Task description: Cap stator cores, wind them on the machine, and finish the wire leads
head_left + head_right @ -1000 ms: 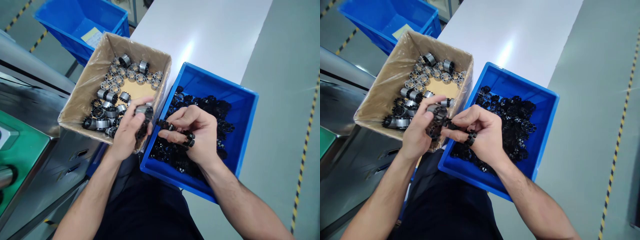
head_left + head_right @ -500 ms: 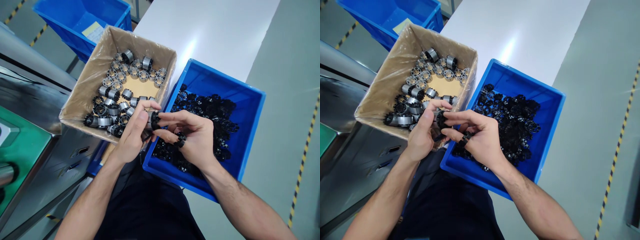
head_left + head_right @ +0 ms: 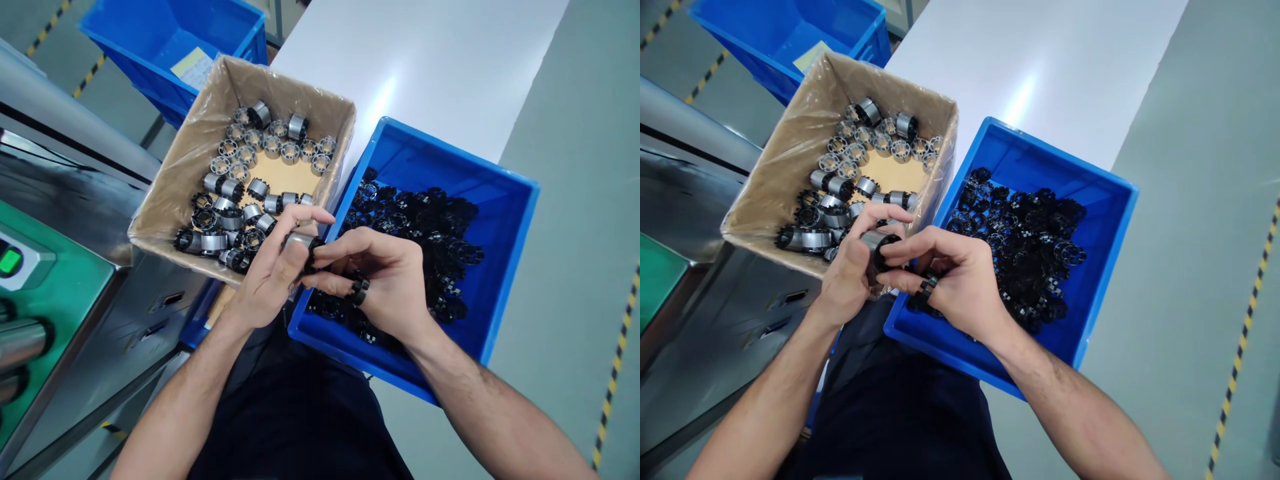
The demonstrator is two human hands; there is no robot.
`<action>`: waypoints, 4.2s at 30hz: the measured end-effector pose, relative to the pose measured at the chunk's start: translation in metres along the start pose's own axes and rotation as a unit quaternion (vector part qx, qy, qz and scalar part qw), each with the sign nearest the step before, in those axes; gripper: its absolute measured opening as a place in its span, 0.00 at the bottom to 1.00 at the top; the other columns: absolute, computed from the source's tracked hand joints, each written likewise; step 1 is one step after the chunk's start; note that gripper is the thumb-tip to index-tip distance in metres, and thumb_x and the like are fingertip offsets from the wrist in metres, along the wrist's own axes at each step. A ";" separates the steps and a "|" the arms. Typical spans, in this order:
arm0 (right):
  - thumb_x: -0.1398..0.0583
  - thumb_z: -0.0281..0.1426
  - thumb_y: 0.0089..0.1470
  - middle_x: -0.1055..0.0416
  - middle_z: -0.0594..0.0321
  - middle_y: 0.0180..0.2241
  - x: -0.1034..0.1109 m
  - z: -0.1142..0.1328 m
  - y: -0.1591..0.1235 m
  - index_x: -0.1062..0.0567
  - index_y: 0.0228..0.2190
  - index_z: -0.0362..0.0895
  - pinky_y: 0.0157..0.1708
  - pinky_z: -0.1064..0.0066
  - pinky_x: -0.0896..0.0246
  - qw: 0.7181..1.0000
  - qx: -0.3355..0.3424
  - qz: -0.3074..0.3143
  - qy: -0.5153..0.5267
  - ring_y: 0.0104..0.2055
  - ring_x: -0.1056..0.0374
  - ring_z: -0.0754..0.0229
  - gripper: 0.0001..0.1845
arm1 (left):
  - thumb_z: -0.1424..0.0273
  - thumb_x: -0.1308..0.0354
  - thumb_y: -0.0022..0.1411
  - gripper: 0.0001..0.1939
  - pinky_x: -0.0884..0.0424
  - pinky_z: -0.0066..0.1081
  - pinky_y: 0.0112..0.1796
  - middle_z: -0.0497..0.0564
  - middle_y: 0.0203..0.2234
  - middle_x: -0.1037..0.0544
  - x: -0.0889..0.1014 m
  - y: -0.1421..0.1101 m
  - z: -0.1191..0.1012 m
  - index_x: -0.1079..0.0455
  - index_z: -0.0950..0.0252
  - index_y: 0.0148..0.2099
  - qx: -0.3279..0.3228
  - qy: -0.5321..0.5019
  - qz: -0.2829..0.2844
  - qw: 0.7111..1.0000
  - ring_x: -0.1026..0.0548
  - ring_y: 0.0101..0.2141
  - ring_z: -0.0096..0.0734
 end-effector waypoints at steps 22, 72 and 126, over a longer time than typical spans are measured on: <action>0.07 0.44 0.44 0.13 0.64 0.36 0.017 0.011 0.011 0.07 0.41 0.51 0.34 0.67 0.21 0.998 0.032 0.013 -0.043 0.38 0.16 0.56 0.27 | 0.46 0.33 0.80 0.20 0.35 0.32 0.22 0.48 0.34 0.18 0.009 0.027 0.005 0.24 0.56 0.56 0.113 -0.121 -0.180 0.970 0.28 0.24 0.29; 0.24 0.38 0.76 0.19 0.69 0.39 0.032 0.009 0.015 0.13 0.55 0.49 0.19 0.77 0.37 0.992 -0.008 0.035 -0.122 0.23 0.32 0.72 0.12 | 0.35 0.30 0.79 0.30 0.37 0.26 0.19 0.45 0.30 0.15 -0.001 0.016 0.007 0.27 0.58 0.48 0.040 -0.083 -0.168 0.982 0.26 0.17 0.24; 0.14 0.38 0.58 0.10 0.63 0.38 0.023 -0.012 0.016 0.07 0.47 0.47 0.38 0.69 0.17 0.984 0.109 0.077 -0.115 0.33 0.18 0.62 0.18 | 0.52 0.33 0.85 0.15 0.24 0.36 0.42 0.50 0.44 0.16 0.016 0.006 -0.008 0.23 0.57 0.57 -0.030 0.171 -0.026 0.984 0.18 0.41 0.40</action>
Point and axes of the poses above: each hand's wrist, its own y-axis towards the middle knuckle, its own x-axis out of the back of the hand, z = x × y, the point moved 3 cm from there along y, towards the middle knuckle
